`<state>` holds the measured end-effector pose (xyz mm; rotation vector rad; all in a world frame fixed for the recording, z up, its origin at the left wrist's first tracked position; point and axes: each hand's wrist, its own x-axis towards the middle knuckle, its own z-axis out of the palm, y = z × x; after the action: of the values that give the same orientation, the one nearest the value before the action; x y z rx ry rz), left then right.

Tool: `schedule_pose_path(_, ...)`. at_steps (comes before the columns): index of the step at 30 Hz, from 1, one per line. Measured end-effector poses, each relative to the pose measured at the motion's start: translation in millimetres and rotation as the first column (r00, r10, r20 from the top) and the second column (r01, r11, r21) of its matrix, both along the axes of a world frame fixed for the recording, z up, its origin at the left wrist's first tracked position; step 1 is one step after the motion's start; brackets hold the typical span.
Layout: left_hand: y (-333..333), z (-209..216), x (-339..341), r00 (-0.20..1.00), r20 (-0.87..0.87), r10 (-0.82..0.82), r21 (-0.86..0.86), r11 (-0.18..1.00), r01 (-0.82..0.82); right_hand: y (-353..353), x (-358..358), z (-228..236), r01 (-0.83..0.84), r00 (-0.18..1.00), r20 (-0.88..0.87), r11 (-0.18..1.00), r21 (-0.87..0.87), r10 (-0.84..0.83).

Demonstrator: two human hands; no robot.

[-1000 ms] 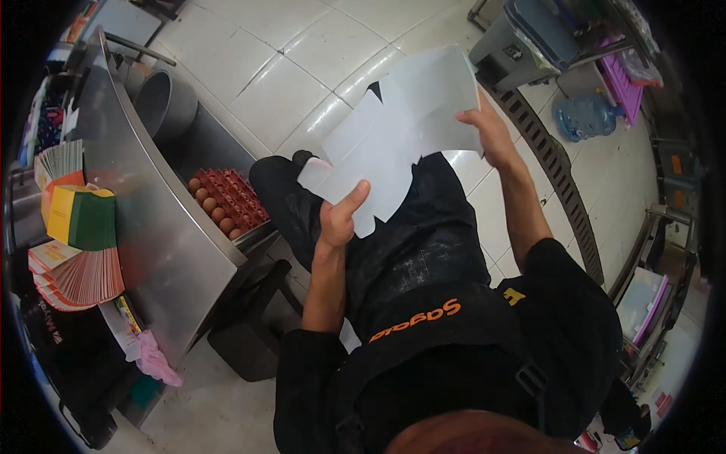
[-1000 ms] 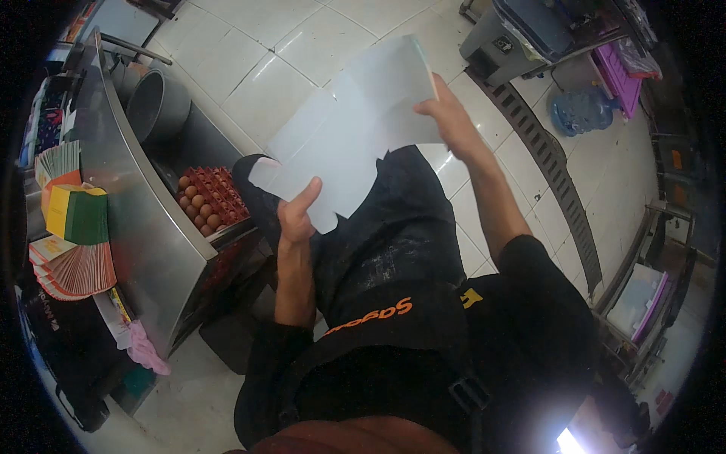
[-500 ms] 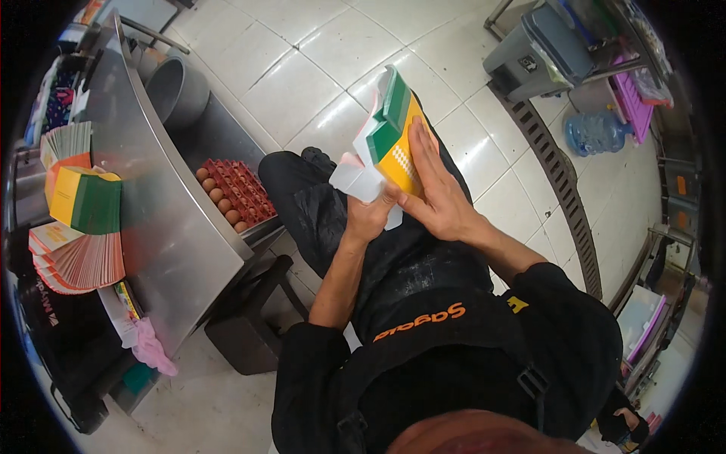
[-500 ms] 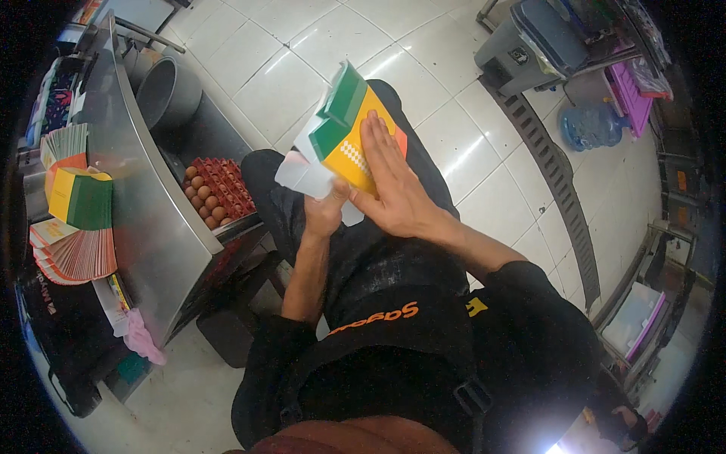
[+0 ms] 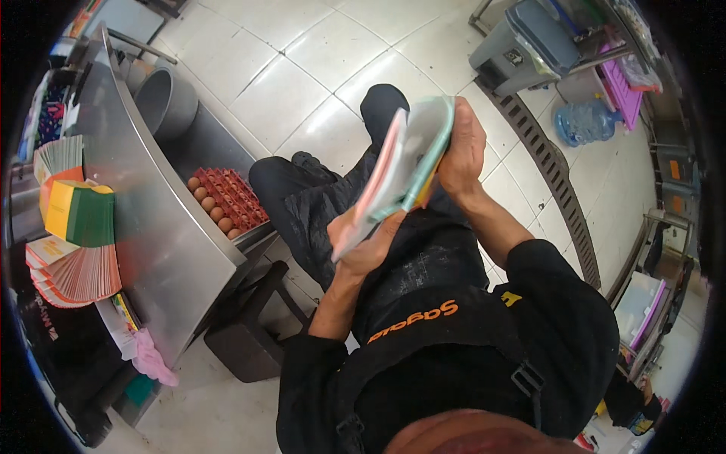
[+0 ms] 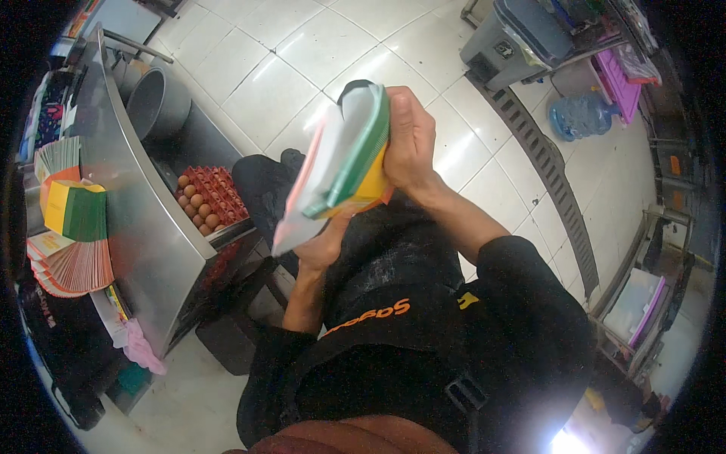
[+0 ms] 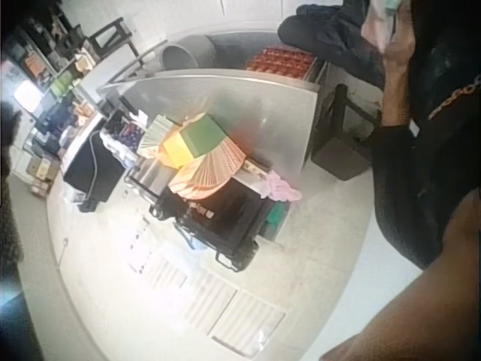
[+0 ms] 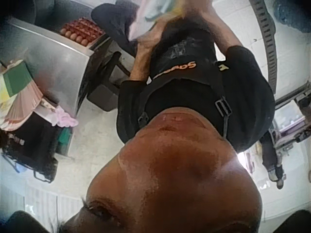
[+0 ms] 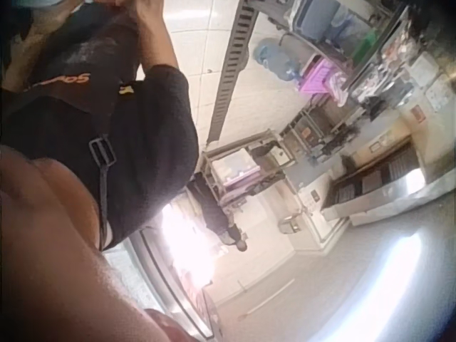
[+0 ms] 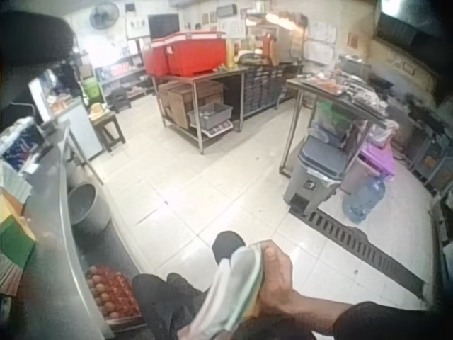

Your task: The person picks up a cardboard food container, folds the side flaps inward by hand to assemble the box, and then repeats the process with additional containers.

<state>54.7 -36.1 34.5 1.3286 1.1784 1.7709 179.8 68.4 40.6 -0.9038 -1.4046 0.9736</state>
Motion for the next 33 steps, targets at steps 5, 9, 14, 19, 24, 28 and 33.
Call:
schedule_pose_path(5,-13,-10,-1,0.917,-0.397,-0.041,-0.009,0.999,0.04,2,-1,-1,0.065,0.993,-0.093,0.997,-0.034,-0.068)
schedule_pose_path(9,-12,-11,-6,0.922,-0.375,-0.095,0.138,0.978,0.157,6,5,-6,-0.08,0.945,-0.32,0.996,-0.036,0.064)
schedule_pose_path(14,-7,0,-8,0.909,-0.341,-0.24,0.131,0.945,0.299,9,8,-1,-0.196,0.842,-0.524,0.978,-0.069,0.132)
schedule_pose_path(19,-7,-5,-14,0.893,-0.257,-0.371,0.103,0.908,0.407,12,10,-2,-0.308,0.803,-0.542,0.951,-0.021,0.248)
schedule_pose_path(24,-4,-3,-18,0.843,-0.191,-0.503,0.085,0.847,0.525,7,4,-4,-0.384,0.694,-0.661,0.923,-0.006,0.285)
schedule_pose_path(28,-1,-4,-21,0.823,-0.159,-0.545,0.068,0.826,0.56,11,7,-8,-0.449,0.582,-0.741,0.892,0.052,0.336)
schedule_pose_path(33,-4,-9,-25,0.854,-0.142,-0.5,0.06,0.857,0.512,12,7,-11,-0.464,0.608,-0.724,0.886,0.009,0.326)
